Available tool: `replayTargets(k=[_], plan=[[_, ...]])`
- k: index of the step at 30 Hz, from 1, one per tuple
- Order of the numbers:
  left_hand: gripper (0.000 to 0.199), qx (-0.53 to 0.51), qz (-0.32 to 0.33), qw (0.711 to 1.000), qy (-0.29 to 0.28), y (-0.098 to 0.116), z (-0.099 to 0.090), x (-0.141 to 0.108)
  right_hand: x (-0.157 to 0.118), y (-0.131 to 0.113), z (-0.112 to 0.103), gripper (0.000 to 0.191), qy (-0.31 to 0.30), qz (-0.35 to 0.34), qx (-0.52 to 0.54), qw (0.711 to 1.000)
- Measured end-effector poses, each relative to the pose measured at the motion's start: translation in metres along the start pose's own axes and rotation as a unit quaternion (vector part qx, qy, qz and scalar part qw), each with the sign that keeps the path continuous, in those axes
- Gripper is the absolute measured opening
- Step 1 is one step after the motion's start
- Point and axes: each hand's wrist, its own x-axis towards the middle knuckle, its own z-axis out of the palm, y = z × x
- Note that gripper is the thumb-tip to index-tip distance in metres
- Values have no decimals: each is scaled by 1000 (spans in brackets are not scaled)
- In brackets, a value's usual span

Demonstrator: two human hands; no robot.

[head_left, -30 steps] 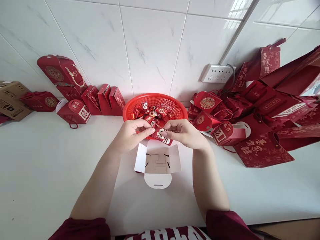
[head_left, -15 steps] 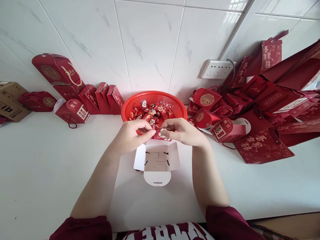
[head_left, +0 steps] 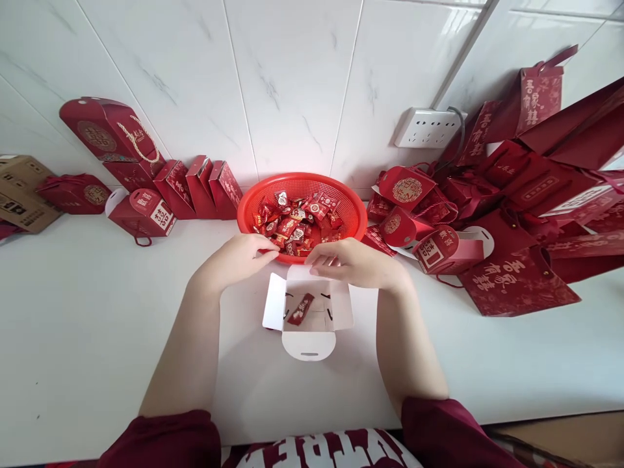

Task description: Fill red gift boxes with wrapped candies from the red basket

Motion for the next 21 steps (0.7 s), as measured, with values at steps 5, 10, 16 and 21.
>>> replayTargets(k=[5, 10, 16, 21], plan=[[33, -5, -38, 999, -17, -14, 8, 5, 14, 28, 0, 19, 89, 61, -33, 994], [43, -21, -74, 997, -24, -26, 12, 6, 45, 55, 10, 25, 127, 165, -193, 959], [37, -88, -36, 995, -42, -34, 17, 17, 55, 63, 14, 32, 117, 177, -243, 947], [39, -149, -42, 988, -20, -31, 21, 26, 55, 62, 13, 30, 120, 179, -245, 945]])
